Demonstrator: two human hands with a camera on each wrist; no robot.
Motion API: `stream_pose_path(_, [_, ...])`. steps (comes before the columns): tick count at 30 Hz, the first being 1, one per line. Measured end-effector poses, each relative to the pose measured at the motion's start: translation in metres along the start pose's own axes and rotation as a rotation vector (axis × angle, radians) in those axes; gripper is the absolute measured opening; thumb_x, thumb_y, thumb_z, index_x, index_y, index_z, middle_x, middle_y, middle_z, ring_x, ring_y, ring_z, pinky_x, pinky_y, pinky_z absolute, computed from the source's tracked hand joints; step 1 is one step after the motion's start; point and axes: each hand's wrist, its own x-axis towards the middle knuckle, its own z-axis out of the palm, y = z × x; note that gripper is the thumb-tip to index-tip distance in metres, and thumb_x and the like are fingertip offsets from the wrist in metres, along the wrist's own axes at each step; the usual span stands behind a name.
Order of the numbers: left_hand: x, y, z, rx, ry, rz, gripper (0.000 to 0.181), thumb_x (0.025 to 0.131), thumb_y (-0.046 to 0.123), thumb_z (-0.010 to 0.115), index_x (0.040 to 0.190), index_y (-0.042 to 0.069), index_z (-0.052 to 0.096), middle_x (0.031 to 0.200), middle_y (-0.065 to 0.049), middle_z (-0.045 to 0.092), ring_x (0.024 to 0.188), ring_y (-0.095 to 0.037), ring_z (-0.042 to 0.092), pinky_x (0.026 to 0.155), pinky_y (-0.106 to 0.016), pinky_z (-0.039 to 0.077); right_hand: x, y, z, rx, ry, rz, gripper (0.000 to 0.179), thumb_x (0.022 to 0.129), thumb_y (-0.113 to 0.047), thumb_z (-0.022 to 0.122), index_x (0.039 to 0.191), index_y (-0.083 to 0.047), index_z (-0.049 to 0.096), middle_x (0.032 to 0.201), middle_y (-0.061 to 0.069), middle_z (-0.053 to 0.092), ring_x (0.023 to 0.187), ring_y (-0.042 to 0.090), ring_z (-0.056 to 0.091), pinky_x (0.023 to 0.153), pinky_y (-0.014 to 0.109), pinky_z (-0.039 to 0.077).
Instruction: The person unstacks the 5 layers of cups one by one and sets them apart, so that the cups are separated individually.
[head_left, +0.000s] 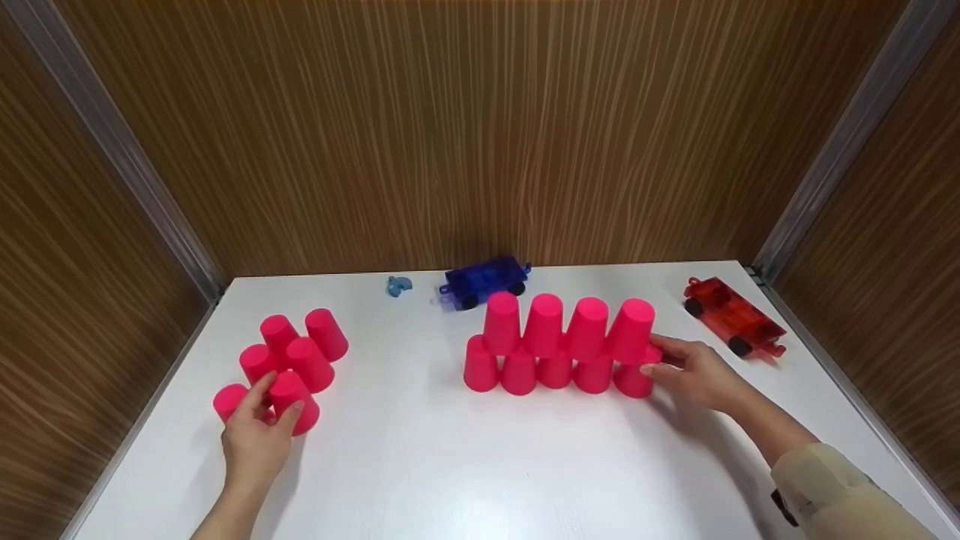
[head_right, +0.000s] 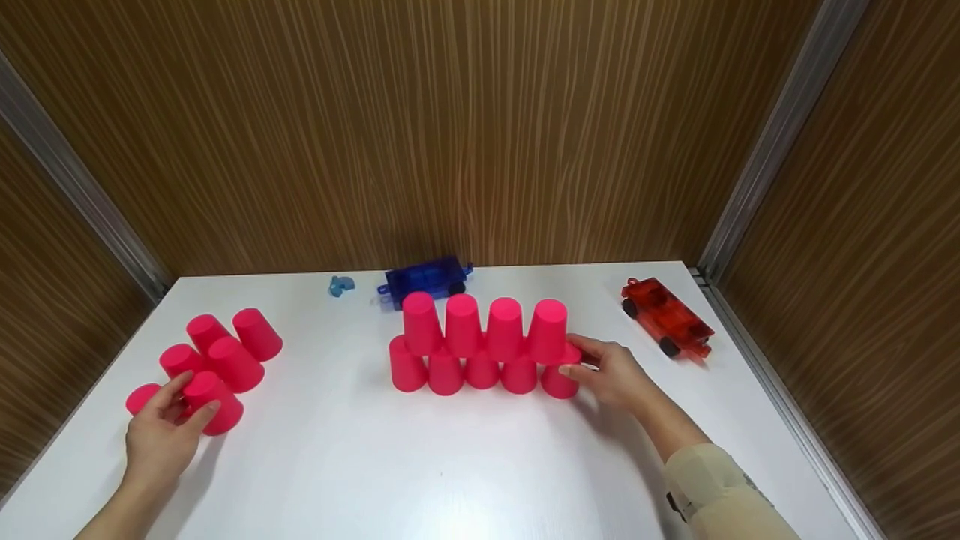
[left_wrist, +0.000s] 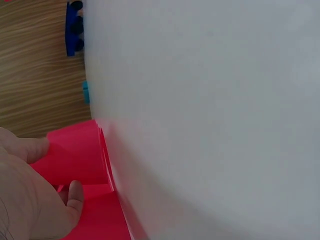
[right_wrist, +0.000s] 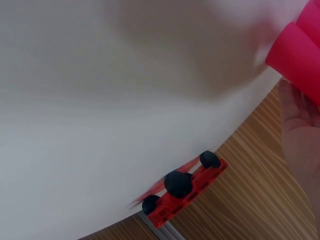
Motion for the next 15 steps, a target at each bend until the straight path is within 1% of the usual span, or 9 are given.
stream_pose_path(6, [0.0003,0.0014,0.0001,0.005,-0.003,-0.011,0.084,0.097,0.012,0.078,0.168,0.015,0.033,0.160,-0.022,0.044,0.145,-0.049,0.042,0.106,-0.055,0.051,-0.0003,-0.0010,-0.0004,0.000,0.000,-0.005,0.077,0.101,-0.038,0.074,0.162,-0.004,0.041,0.150,0.021,0.058,0.138,0.046,0.054,0.105,0.049,0.055])
stream_pose_path(10, [0.0010,0.0014,0.0000,-0.002,-0.005,0.006,0.082,0.097,0.010,0.077,0.167,0.012,0.034,0.160,-0.023,0.044,0.146,-0.050,0.041,0.106,-0.056,0.050,-0.0005,-0.0020,0.0005,-0.012,0.007,-0.028,0.075,0.102,-0.035,0.073,0.162,-0.002,0.041,0.148,0.022,0.059,0.137,0.046,0.055,0.104,0.049,0.056])
stream_pose_path(15, [0.0006,0.0002,0.0006,-0.005,-0.003,0.009,0.082,0.097,0.010,0.077,0.167,0.012,0.034,0.160,-0.022,0.043,0.147,-0.049,0.041,0.106,-0.055,0.050,-0.0005,-0.0026,0.0015,-0.024,0.008,-0.026,0.076,0.102,-0.035,0.073,0.161,-0.001,0.040,0.150,0.024,0.058,0.138,0.048,0.054,0.105,0.051,0.055])
